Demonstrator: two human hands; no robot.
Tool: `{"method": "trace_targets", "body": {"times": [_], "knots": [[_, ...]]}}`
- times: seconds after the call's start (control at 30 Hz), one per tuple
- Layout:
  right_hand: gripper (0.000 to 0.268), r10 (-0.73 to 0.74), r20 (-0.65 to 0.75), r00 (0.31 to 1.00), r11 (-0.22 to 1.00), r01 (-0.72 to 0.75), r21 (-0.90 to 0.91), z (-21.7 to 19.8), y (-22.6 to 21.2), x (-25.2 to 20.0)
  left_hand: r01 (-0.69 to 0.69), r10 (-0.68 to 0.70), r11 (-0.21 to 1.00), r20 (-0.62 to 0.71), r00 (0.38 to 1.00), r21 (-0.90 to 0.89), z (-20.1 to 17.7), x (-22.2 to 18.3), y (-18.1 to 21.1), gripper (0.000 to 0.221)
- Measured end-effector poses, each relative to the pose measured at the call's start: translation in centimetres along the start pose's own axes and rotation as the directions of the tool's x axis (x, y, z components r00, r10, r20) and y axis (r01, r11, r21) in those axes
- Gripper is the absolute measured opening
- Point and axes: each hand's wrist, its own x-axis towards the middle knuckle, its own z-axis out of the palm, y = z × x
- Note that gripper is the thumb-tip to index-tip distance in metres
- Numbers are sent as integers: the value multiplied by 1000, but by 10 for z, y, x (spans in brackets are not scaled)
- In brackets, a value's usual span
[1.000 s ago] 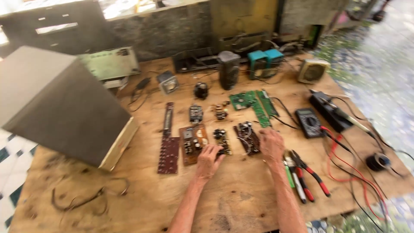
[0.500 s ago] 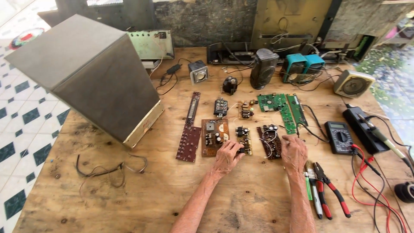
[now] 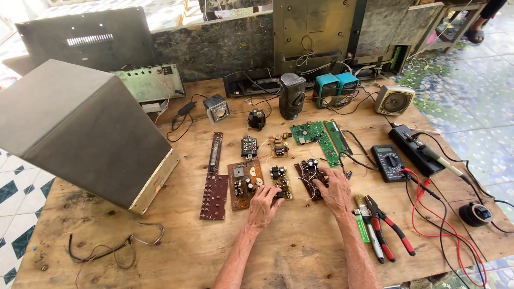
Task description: Testing and inspecting various electronic circuit boards using a multimeter and hand tools on a workbench.
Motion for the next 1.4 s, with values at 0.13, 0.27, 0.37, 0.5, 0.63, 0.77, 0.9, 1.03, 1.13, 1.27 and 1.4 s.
{"method": "trace_targets", "body": {"times": [0.13,0.27,0.37,0.5,0.63,0.77,0.9,1.03,1.13,1.27,1.4], "knots": [[48,60,80,995,998,-61,2,-18,-13,-2,-15,15,1000,-7,1000,0,2,5,3,19],[49,101,128,987,995,-100,-14,-17,-12,-4,-12,12,1000,-8,1000,17,11,-1,-5,20],[45,112,113,987,993,-114,10,-7,-1,-1,-14,15,1000,-10,1000,17,1,3,3,19],[47,121,89,989,991,-126,55,-8,-6,9,-15,15,999,-14,1000,38,5,11,-4,16],[46,77,104,992,996,-81,35,-9,-11,12,-7,8,999,-9,1000,35,6,12,-9,17],[46,171,123,978,983,-177,46,1,-4,9,-25,29,996,-42,999,80,23,-3,-21,19],[47,202,146,968,977,-209,36,8,5,11,-34,37,997,-43,998,75,15,0,-10,19],[48,188,138,973,980,-195,38,16,21,13,-26,28,998,-36,999,52,14,4,-7,19],[43,147,118,982,985,-156,73,11,10,11,-29,31,999,-41,999,42,11,5,-5,18],[42,81,77,994,994,-86,63,11,2,8,-17,18,999,-31,999,31,17,0,-12,19],[46,113,91,989,994,-113,4,3,-5,4,-17,18,1000,-11,1000,17,14,2,-8,19]]}}
